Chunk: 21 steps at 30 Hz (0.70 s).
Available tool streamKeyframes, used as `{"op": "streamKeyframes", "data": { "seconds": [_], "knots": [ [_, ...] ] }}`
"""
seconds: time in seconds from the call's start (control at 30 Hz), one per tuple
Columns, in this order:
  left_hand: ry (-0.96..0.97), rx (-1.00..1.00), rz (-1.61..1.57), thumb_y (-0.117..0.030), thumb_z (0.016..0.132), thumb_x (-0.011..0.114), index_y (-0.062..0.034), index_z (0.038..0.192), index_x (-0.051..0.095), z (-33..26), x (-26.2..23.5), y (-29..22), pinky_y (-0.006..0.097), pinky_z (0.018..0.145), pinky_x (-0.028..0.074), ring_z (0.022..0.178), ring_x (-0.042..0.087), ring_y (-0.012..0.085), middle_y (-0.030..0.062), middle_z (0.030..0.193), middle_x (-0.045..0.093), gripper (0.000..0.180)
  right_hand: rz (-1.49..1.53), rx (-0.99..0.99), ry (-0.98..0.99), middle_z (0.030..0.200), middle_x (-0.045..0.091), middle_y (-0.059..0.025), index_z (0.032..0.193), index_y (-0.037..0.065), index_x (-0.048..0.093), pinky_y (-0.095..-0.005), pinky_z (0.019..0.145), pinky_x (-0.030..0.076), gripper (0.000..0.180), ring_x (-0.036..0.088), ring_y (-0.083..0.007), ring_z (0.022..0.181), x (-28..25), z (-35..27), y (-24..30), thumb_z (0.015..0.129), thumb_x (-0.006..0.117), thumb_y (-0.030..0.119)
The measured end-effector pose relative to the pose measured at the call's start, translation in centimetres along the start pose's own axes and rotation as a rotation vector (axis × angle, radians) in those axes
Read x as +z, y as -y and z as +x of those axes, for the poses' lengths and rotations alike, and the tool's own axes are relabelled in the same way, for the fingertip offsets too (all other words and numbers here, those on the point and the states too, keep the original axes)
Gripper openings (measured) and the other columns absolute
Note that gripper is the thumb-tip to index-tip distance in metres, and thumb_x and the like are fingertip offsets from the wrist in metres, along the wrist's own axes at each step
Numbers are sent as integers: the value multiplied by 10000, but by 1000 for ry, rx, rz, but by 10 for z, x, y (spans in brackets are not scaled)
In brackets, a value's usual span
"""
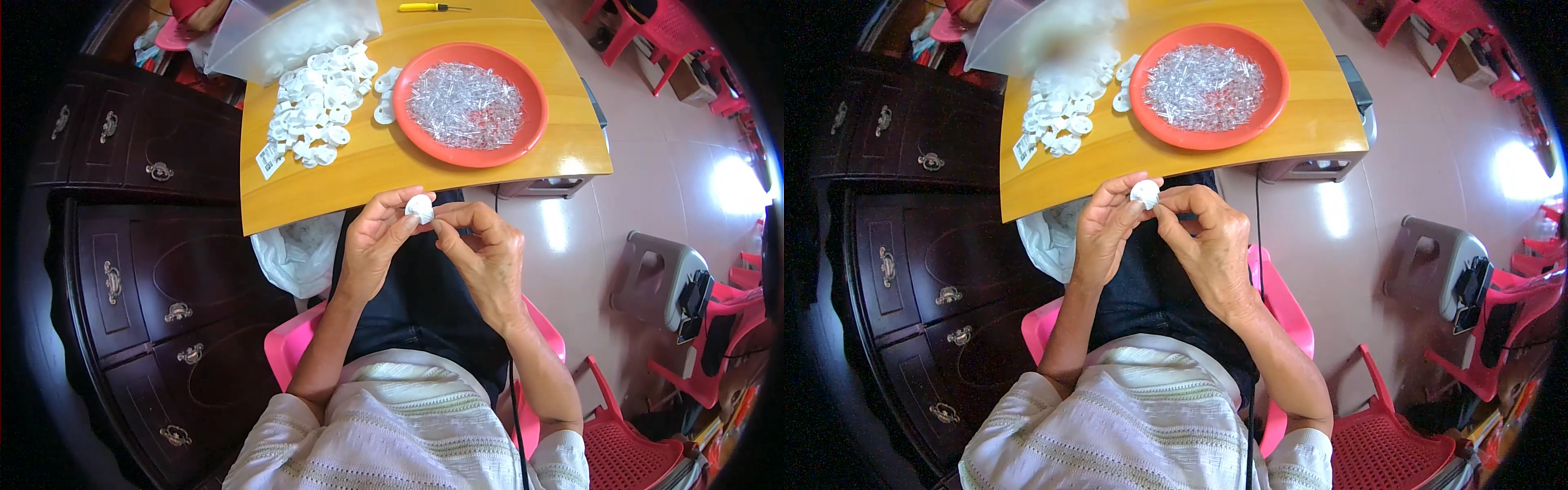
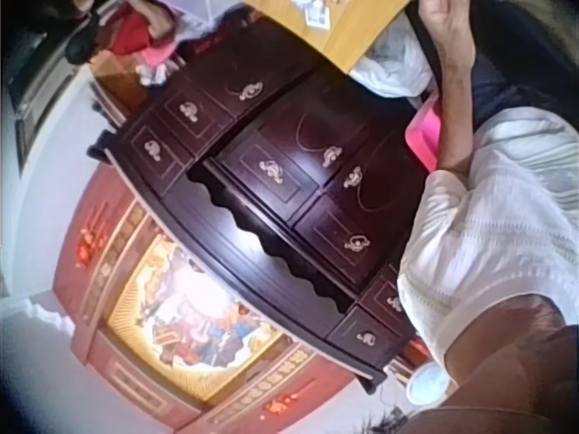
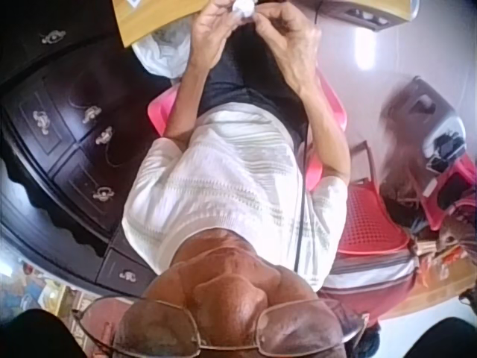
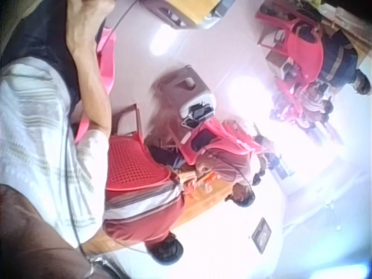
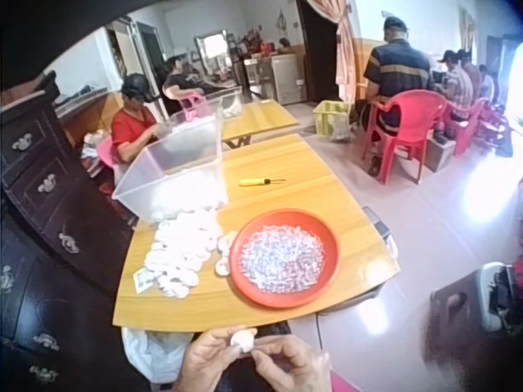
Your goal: Assembling small plastic components into battery caps.
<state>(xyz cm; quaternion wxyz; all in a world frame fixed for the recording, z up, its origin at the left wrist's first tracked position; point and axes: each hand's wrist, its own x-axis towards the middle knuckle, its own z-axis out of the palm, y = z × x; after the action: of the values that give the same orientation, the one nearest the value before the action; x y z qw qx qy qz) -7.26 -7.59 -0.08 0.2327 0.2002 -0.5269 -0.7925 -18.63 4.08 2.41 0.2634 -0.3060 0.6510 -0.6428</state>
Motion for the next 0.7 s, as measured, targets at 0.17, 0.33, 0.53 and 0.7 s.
{"op": "streamKeyframes", "data": {
  "seconds": [0.17,0.33,0.53,0.7],
  "knots": [
    [6,-15,-6,-67,964,546,21,1283,489,-1,0,-1,350,966,488,1119,579,191,173,1232,585,336,-4,3,11,897,696,-99,897,-21,632,-269,656,566,63,678,-151,790,-1,-1,2,852,658,16],
    [6,-76,-33,-118,988,517,33,1312,479,-1,-1,1,333,938,502,1098,598,194,177,1221,596,359,-10,21,2,867,693,-102,885,-23,641,-269,635,558,71,674,-146,763,-1,-2,-2,848,670,30],
    [25,-86,-36,-131,992,506,35,1334,463,-1,-1,1,322,931,501,1097,602,195,188,1242,587,382,6,47,-35,812,688,-90,872,-23,642,-272,618,549,83,665,-139,728,0,-1,-3,840,684,42],
    [28,-103,-29,-122,989,496,39,1338,452,-1,-1,-1,346,954,486,1129,588,223,214,1267,566,388,33,40,-40,805,684,-88,863,-22,638,-270,610,541,87,663,-138,722,0,-1,-5,839,684,47]
  ]
}}
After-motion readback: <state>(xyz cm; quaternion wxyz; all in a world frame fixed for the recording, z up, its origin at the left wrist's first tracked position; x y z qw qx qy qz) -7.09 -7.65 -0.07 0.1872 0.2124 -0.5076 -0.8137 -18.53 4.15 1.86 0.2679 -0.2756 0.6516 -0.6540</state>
